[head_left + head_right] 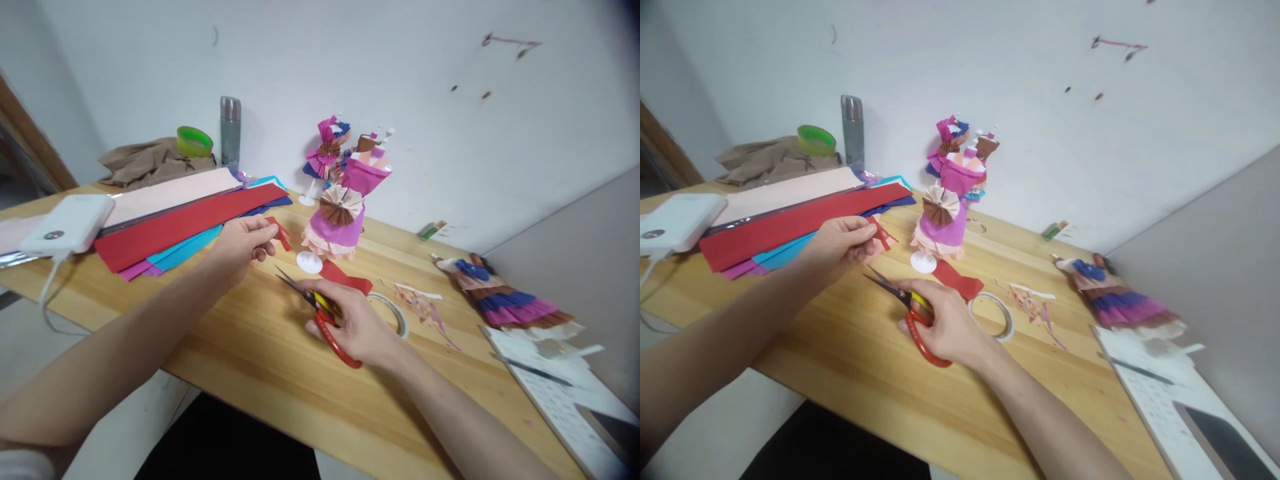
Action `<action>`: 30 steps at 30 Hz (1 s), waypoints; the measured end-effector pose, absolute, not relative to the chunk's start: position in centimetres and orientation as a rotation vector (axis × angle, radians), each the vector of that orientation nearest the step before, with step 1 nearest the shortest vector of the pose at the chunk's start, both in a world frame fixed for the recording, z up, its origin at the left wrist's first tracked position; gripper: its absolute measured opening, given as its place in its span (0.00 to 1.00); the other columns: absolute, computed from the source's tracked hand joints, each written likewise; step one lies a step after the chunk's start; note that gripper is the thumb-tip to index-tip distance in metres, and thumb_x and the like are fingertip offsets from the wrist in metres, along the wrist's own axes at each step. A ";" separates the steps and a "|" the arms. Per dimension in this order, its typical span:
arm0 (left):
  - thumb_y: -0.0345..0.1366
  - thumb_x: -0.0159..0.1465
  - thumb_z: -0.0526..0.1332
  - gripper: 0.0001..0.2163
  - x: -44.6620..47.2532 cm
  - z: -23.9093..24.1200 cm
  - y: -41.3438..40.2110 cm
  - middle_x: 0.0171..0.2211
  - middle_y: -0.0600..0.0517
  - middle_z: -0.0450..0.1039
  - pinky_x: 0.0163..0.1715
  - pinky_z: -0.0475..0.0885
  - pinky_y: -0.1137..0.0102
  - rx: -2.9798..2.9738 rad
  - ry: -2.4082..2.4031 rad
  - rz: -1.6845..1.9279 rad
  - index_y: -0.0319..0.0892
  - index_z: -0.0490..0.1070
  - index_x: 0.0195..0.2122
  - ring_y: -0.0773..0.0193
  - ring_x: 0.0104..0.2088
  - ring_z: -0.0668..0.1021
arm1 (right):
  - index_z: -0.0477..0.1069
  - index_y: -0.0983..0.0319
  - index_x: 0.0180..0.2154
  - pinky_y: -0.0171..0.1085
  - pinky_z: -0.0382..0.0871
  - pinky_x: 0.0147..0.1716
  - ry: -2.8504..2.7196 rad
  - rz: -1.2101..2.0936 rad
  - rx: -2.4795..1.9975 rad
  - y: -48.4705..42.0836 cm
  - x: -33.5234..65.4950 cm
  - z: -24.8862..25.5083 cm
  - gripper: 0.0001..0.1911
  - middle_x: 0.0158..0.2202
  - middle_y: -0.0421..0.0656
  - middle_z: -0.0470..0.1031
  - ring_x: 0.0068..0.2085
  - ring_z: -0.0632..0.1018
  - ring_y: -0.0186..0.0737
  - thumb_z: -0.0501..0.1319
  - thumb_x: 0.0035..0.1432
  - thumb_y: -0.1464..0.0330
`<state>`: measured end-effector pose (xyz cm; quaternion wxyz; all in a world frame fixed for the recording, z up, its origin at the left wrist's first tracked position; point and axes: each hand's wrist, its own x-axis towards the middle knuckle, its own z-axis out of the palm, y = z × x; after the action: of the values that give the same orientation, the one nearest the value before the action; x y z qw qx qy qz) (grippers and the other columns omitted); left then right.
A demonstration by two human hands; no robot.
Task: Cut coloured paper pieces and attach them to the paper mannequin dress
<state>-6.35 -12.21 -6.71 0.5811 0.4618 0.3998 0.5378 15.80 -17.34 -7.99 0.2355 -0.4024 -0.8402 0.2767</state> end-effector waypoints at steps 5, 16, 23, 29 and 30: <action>0.36 0.55 0.70 0.10 -6.3 -6.8 -12.0 0.21 0.50 0.75 0.19 0.61 0.79 1.043 0.935 1.243 0.37 0.73 0.25 0.75 0.18 0.70 | 0.65 0.59 0.55 0.43 0.72 0.43 -2.108 0.690 -1.208 -17.4 15.4 -8.9 0.28 0.46 0.48 0.77 0.42 0.78 0.46 0.63 0.52 0.67; 0.30 0.59 0.64 0.07 -2.6 -10.0 -14.1 0.23 0.49 0.77 0.26 0.71 0.75 0.666 0.737 1.132 0.36 0.74 0.24 0.67 0.23 0.78 | 0.59 0.59 0.54 0.40 0.71 0.39 -2.011 0.832 -1.006 -18.0 14.3 -10.7 0.24 0.34 0.39 0.71 0.35 0.76 0.38 0.60 0.56 0.73; 0.28 0.64 0.60 0.08 -3.1 -7.3 -14.3 0.19 0.52 0.73 0.14 0.56 0.81 0.540 0.853 1.198 0.38 0.68 0.27 0.72 0.18 0.74 | 0.62 0.58 0.41 0.37 0.70 0.34 -2.035 0.420 -1.107 -17.8 14.4 -11.4 0.13 0.33 0.41 0.75 0.33 0.76 0.39 0.63 0.56 0.71; 0.31 0.64 0.62 0.09 -3.1 -7.1 -14.6 0.15 0.57 0.64 0.12 0.50 0.81 0.585 0.722 1.181 0.38 0.66 0.27 0.77 0.14 0.62 | 0.65 0.59 0.40 0.39 0.71 0.37 -2.124 0.312 -1.044 -17.7 14.5 -11.5 0.07 0.38 0.44 0.76 0.37 0.77 0.41 0.61 0.59 0.70; 0.32 0.63 0.63 0.10 -3.1 -7.2 -14.6 0.14 0.58 0.63 0.12 0.49 0.81 0.616 0.710 1.179 0.38 0.66 0.26 0.77 0.13 0.61 | 0.65 0.59 0.40 0.40 0.72 0.38 -2.135 0.291 -1.010 -17.7 14.6 -11.5 0.07 0.39 0.45 0.76 0.39 0.78 0.42 0.61 0.60 0.69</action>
<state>-3.10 -14.61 -7.19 0.7290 0.2796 0.3223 0.5352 14.58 -17.65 -11.54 0.3719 -0.3939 -0.8328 0.1136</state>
